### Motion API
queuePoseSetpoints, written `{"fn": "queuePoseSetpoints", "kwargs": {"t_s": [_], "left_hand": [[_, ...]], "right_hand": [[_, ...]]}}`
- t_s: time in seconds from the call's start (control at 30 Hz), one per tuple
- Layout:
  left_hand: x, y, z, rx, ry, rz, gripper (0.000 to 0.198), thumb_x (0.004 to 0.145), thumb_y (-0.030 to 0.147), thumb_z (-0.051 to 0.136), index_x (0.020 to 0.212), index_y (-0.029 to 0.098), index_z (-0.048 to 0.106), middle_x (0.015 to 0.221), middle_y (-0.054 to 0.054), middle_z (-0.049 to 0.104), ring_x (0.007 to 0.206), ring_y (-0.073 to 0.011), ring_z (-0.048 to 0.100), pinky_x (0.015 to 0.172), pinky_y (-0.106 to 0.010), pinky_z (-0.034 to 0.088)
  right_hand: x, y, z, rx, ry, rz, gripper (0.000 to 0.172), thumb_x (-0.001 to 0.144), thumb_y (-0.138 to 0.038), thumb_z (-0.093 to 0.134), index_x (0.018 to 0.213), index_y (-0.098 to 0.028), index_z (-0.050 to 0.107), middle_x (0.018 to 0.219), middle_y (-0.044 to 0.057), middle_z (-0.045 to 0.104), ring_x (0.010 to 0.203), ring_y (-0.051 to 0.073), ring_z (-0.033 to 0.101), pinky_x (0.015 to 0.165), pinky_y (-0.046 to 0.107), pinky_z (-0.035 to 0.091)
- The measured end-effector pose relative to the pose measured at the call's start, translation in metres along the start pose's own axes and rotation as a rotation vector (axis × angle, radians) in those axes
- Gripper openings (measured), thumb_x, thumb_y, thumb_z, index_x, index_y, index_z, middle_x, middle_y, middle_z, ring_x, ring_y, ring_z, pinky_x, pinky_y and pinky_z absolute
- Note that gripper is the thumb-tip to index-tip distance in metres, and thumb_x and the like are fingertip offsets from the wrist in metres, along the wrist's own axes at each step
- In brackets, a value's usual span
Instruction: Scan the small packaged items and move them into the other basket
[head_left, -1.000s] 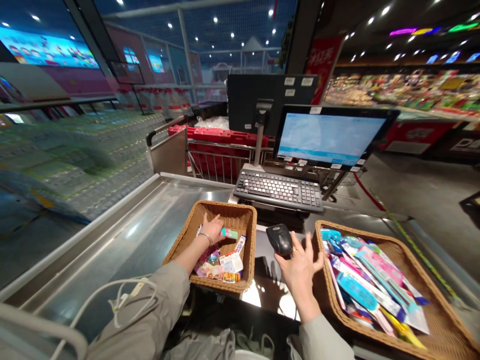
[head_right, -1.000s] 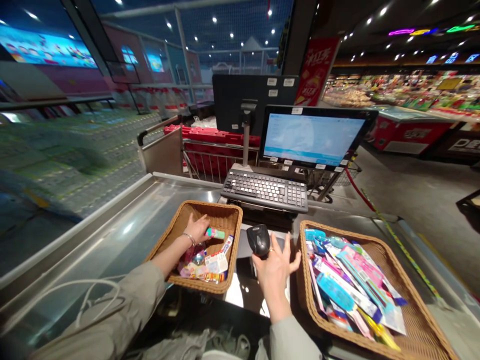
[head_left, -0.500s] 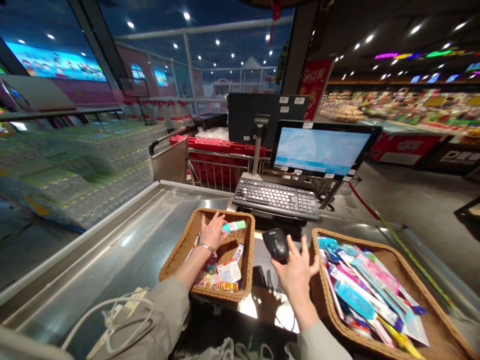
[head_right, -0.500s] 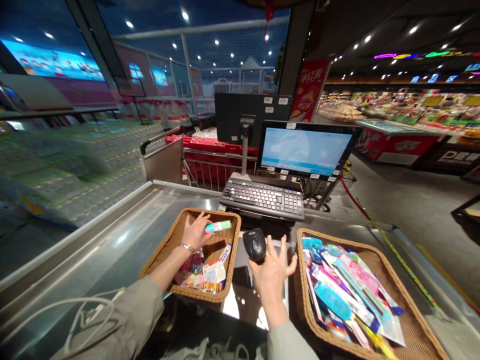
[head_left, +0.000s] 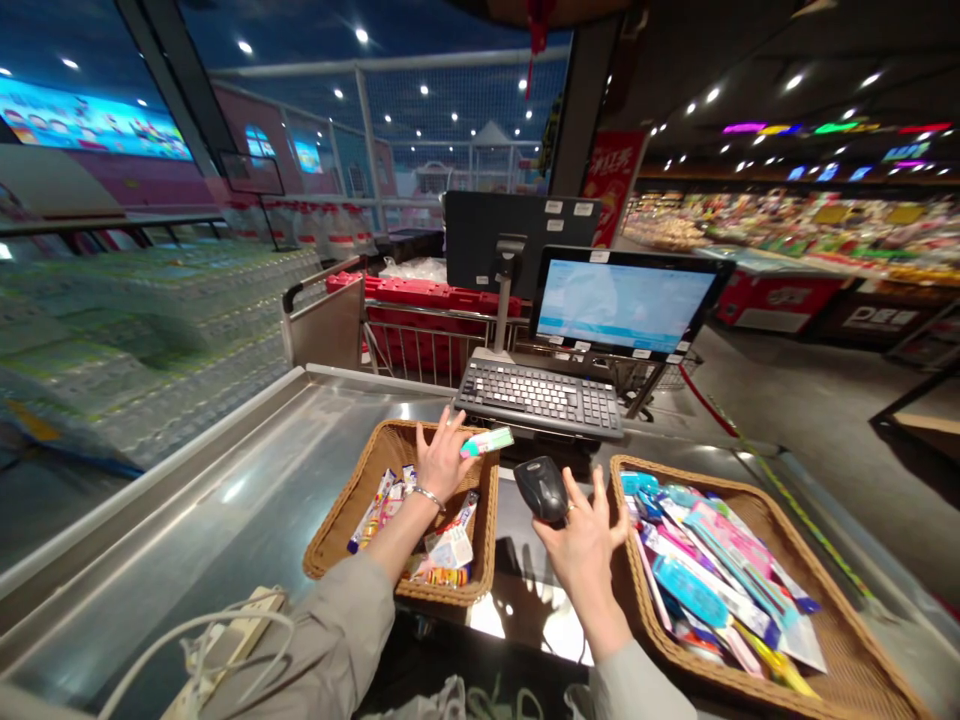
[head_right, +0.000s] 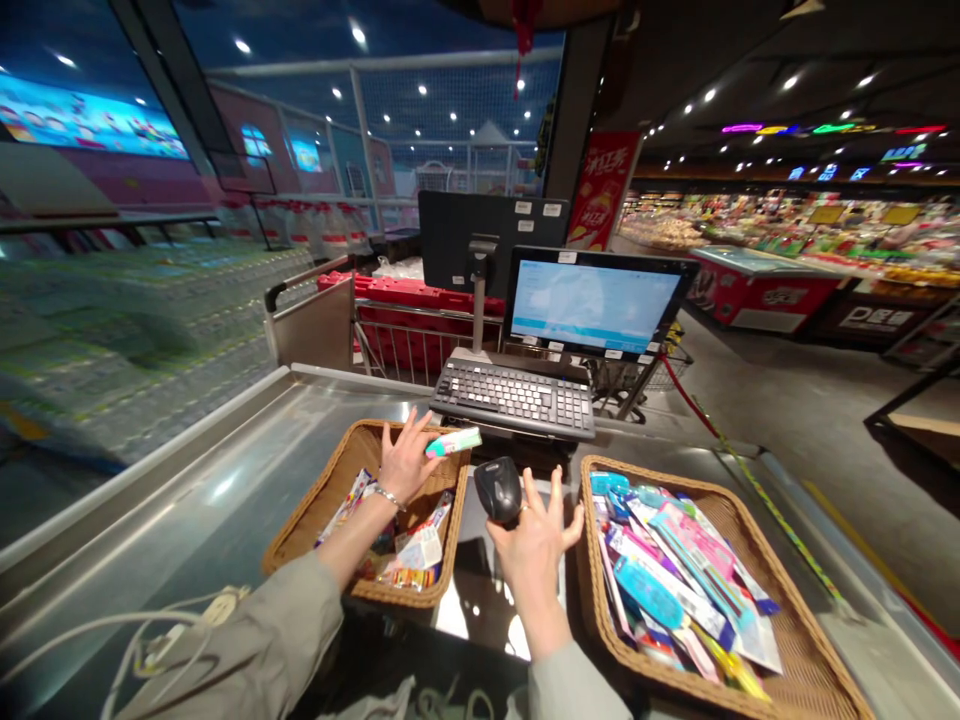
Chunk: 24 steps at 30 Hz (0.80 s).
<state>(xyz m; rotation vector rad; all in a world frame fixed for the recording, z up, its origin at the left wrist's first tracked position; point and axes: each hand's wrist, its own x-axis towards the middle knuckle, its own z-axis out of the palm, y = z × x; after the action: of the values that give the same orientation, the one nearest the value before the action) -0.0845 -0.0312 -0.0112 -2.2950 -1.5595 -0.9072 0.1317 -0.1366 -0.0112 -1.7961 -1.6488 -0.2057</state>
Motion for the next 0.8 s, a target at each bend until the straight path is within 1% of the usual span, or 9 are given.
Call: {"fn": "queuePoseSetpoints", "kwargs": {"t_s": [0.1, 0.2, 0.3, 0.43, 0.57, 0.7, 0.8], "left_hand": [[0.001, 0.005, 0.003, -0.013, 0.020, 0.010, 0.024, 0.082, 0.027, 0.068, 0.105, 0.024, 0.062, 0.142, -0.010, 0.053, 0.140, -0.0330, 0.036, 0.112, -0.072, 0.015], [0.001, 0.008, 0.007, -0.027, 0.037, 0.014, 0.025, 0.082, 0.029, 0.067, 0.106, 0.024, 0.062, 0.141, -0.010, 0.054, 0.139, -0.0320, 0.038, 0.113, -0.070, 0.014], [0.001, 0.012, 0.009, -0.032, 0.048, 0.013, 0.025, 0.082, 0.029, 0.067, 0.106, 0.024, 0.062, 0.140, -0.010, 0.055, 0.139, -0.0316, 0.038, 0.114, -0.070, 0.013], [0.001, 0.015, 0.010, -0.035, 0.050, 0.017, 0.025, 0.081, 0.028, 0.068, 0.106, 0.024, 0.062, 0.139, -0.010, 0.056, 0.139, -0.0315, 0.038, 0.114, -0.070, 0.014], [0.001, 0.016, 0.010, -0.029, 0.052, 0.028, 0.026, 0.081, 0.029, 0.068, 0.106, 0.024, 0.063, 0.139, -0.010, 0.057, 0.140, -0.0314, 0.037, 0.114, -0.070, 0.012], [0.002, 0.018, 0.008, -0.030, 0.048, 0.037, 0.026, 0.081, 0.028, 0.068, 0.106, 0.024, 0.063, 0.138, -0.011, 0.057, 0.139, -0.0315, 0.038, 0.114, -0.070, 0.012], [0.003, 0.020, 0.007, -0.035, 0.050, 0.042, 0.027, 0.081, 0.029, 0.068, 0.107, 0.025, 0.063, 0.137, -0.010, 0.058, 0.139, -0.0317, 0.038, 0.114, -0.070, 0.012]], "right_hand": [[-0.001, 0.000, -0.001, 0.015, -0.013, 0.003, 0.018, 0.073, -0.031, 0.059, 0.085, -0.026, 0.072, 0.127, 0.002, 0.064, 0.140, 0.033, 0.029, 0.108, 0.062, 0.009], [-0.002, 0.001, 0.000, 0.029, -0.046, -0.015, 0.021, 0.072, -0.032, 0.060, 0.088, -0.027, 0.072, 0.128, 0.003, 0.063, 0.140, 0.035, 0.028, 0.107, 0.064, 0.008], [-0.004, 0.003, 0.001, 0.032, -0.063, -0.037, 0.020, 0.072, -0.032, 0.060, 0.087, -0.026, 0.072, 0.130, 0.004, 0.062, 0.140, 0.036, 0.027, 0.105, 0.066, 0.008], [-0.006, 0.002, 0.001, 0.040, -0.055, -0.058, 0.018, 0.072, -0.031, 0.061, 0.086, -0.027, 0.071, 0.130, 0.004, 0.062, 0.141, 0.036, 0.026, 0.105, 0.067, 0.009], [-0.007, -0.002, -0.003, 0.053, -0.050, -0.065, 0.017, 0.072, -0.030, 0.062, 0.086, -0.027, 0.071, 0.129, 0.002, 0.063, 0.141, 0.035, 0.028, 0.106, 0.066, 0.010], [-0.007, -0.009, -0.010, 0.037, -0.049, -0.062, 0.018, 0.073, -0.028, 0.059, 0.086, -0.025, 0.071, 0.128, 0.005, 0.063, 0.140, 0.034, 0.029, 0.107, 0.065, 0.011], [-0.007, -0.012, -0.014, 0.047, -0.057, -0.054, 0.016, 0.073, -0.028, 0.059, 0.084, -0.026, 0.071, 0.126, 0.003, 0.064, 0.140, 0.033, 0.030, 0.108, 0.064, 0.009]]}}
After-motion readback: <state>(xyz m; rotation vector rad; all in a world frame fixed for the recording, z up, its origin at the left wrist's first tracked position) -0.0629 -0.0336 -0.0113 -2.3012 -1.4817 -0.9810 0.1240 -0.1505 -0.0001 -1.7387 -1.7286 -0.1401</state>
